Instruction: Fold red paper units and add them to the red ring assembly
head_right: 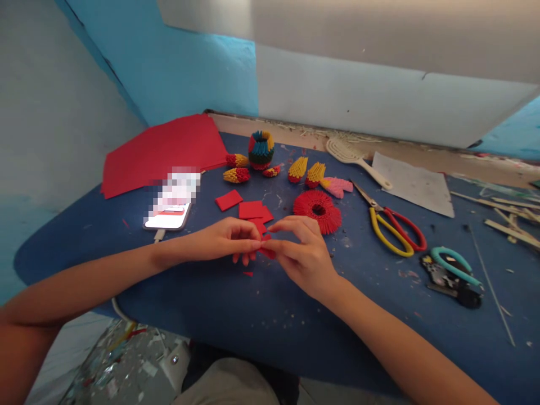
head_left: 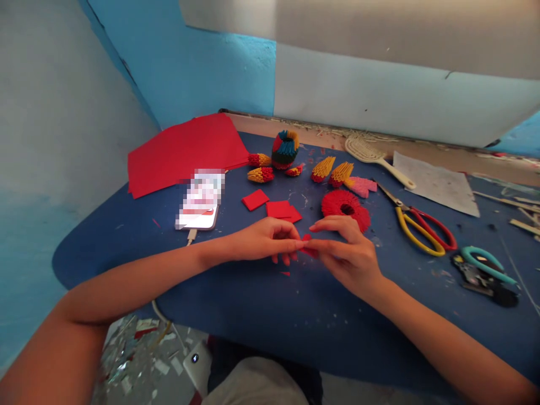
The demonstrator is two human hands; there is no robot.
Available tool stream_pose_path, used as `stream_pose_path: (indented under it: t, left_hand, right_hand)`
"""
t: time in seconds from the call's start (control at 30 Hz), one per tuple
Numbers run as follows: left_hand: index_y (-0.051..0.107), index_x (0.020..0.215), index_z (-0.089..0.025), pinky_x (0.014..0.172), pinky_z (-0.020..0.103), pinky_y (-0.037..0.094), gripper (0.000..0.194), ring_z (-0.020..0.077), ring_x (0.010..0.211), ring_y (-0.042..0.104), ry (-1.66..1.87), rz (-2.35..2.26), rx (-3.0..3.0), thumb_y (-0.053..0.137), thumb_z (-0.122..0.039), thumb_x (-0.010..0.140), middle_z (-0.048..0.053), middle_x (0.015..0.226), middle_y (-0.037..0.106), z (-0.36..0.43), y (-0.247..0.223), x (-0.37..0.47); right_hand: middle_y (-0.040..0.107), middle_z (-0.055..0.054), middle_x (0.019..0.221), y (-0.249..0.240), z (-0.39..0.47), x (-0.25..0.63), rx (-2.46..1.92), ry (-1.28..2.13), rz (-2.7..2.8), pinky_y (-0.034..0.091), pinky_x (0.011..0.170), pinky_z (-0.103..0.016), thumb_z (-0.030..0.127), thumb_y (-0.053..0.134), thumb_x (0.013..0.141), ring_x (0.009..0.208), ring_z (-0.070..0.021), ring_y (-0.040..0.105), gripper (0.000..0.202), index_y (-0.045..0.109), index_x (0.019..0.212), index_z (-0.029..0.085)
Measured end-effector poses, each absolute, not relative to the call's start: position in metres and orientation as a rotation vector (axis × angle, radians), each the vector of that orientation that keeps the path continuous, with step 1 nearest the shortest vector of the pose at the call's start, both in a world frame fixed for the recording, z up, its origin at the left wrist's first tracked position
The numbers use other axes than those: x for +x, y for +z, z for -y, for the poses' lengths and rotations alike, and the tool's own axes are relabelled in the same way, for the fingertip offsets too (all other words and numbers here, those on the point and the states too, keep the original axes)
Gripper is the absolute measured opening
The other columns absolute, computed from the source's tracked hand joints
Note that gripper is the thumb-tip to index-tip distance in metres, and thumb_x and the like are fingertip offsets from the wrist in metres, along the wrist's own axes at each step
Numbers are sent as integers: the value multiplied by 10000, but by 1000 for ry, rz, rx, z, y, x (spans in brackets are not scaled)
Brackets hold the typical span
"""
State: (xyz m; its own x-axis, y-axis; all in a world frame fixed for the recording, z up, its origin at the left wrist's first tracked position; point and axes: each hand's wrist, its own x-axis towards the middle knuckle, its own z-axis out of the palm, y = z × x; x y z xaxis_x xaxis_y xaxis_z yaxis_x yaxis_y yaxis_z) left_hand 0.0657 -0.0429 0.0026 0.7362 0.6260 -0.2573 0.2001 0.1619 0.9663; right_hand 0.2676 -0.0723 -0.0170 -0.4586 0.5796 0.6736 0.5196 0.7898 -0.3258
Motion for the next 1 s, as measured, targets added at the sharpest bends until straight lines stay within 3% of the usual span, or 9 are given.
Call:
stream_pose_path:
  t: [0.3, 0.5, 0.67, 0.83, 1.0]
  left_hand:
    - [565, 779, -105, 450, 147, 410, 107, 54, 520, 569, 379, -768, 1271, 586, -209, 785, -14, 656, 602, 43, -2, 69]
    - [550, 774, -103, 458, 142, 399, 83, 58, 528, 577, 497, -876, 1335, 573, -182, 781, -9, 649, 614, 43, 1, 68]
    - [541, 786, -116, 488, 159, 415, 115, 73, 571, 580, 531, -867, 1475, 566, -228, 785, -12, 670, 597, 47, 0, 66]
    - [540, 717, -120, 536, 169, 398, 134, 67, 580, 525, 524, -809, 1830, 532, -221, 805, -28, 626, 553, 50, 1, 66]
    - [553, 722, -127, 569, 174, 379, 191, 71, 605, 505, 513, -769, 1969, 488, -249, 853, -22, 642, 555, 50, 3, 64]
  right_hand:
    - [631, 6, 781, -21, 72, 271, -884, 22, 2140, 414, 779, -384, 158, 633, 763, 790, -180, 552, 263, 695, 875, 388]
    - [665, -17, 807, -16, 74, 263, -1137, 520, 1890, 480, 693, -304, 196, 570, 812, 738, -153, 621, 203, 620, 1002, 246]
    - [680, -7, 770, -18, 76, 259, -1130, 947, 1733, 522, 676, -276, 277, 689, 722, 713, -150, 650, 250, 606, 948, 211]
    - [691, -9, 747, -17, 79, 256, -1113, 1099, 1809, 519, 628, -257, 254, 640, 757, 671, -137, 639, 94, 649, 827, 192]
    - [683, -3, 727, -13, 81, 255, -1131, 1045, 1846, 499, 609, -238, 282, 623, 782, 655, -127, 630, 93, 645, 800, 194]
